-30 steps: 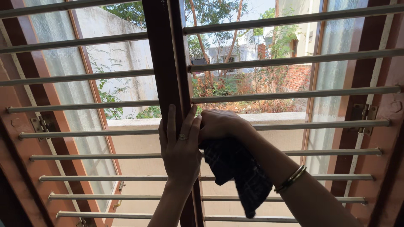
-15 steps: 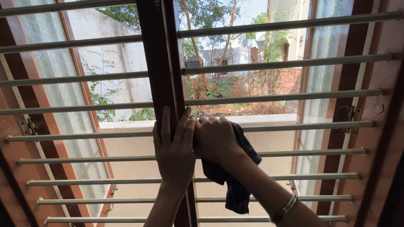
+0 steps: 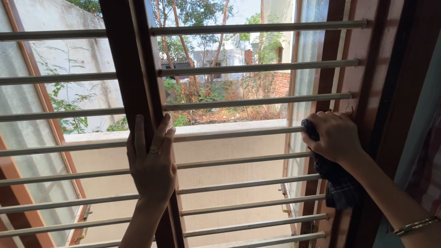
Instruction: The person wipes the window frame and metal grill bars with a dark cloth, then unfolds a mesh window screen on the counter. They press adhesive velcro strips along the window frame on all sides, attach the mesh screen to the strips, and finally wipe a wooden door with the cloth.
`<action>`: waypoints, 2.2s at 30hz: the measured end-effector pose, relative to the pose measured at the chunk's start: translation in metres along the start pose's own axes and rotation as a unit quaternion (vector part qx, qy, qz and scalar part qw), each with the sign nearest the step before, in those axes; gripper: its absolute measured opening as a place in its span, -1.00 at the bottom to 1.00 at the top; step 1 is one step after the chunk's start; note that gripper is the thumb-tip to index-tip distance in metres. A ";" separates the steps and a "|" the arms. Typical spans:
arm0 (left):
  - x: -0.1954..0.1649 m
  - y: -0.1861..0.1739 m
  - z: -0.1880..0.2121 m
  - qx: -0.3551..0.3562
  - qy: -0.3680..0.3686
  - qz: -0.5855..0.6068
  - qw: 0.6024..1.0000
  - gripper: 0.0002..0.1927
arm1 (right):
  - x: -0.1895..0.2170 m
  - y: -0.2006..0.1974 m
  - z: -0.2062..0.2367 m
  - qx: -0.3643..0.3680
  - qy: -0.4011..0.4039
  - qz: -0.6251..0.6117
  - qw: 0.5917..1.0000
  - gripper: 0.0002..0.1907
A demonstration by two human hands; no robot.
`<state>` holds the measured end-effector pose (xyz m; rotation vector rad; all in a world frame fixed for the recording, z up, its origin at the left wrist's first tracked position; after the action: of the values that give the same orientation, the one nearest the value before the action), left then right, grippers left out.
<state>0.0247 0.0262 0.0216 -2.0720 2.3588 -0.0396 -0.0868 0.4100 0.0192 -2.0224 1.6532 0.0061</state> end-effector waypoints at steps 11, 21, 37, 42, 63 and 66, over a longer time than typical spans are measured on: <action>0.000 0.003 0.003 -0.009 -0.011 -0.020 1.000 -0.83 | 0.233 0.005 -0.095 0.043 -0.098 -0.116 0.987 -0.38; -0.002 0.006 0.005 -0.027 0.011 -0.070 0.997 -0.79 | 0.152 0.004 -0.071 0.044 -0.110 -0.089 0.989 -0.48; 0.003 0.005 0.043 0.002 -0.023 0.032 0.999 -0.73 | 0.150 -0.036 0.042 -0.113 -0.063 -0.231 0.964 -0.22; 0.002 0.002 0.042 -0.003 -0.017 0.031 0.999 -0.74 | 0.280 -0.019 -0.010 -0.062 -0.204 -0.218 0.952 -0.04; 0.008 0.009 0.044 -0.005 -0.018 0.042 0.999 -0.82 | 0.347 0.020 -0.033 0.004 -0.147 0.060 0.987 -0.24; 0.008 0.011 0.046 -0.004 -0.015 0.032 0.999 -0.82 | 0.347 0.024 -0.031 -0.025 -0.164 0.017 0.986 -0.26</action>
<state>0.0140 0.0190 -0.0249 -1.9837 2.4112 0.0020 -0.0304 0.0783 -0.0759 -1.9079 1.4902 0.3760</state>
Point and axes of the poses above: each hand's wrist, its own z-axis away from the middle knuckle, its own y-axis out of the palm, x = y × z, the point moved 9 cm from there along -z, towards the middle knuckle, and after that the axes turned 9 degrees about -y, right-handed, at the moved point
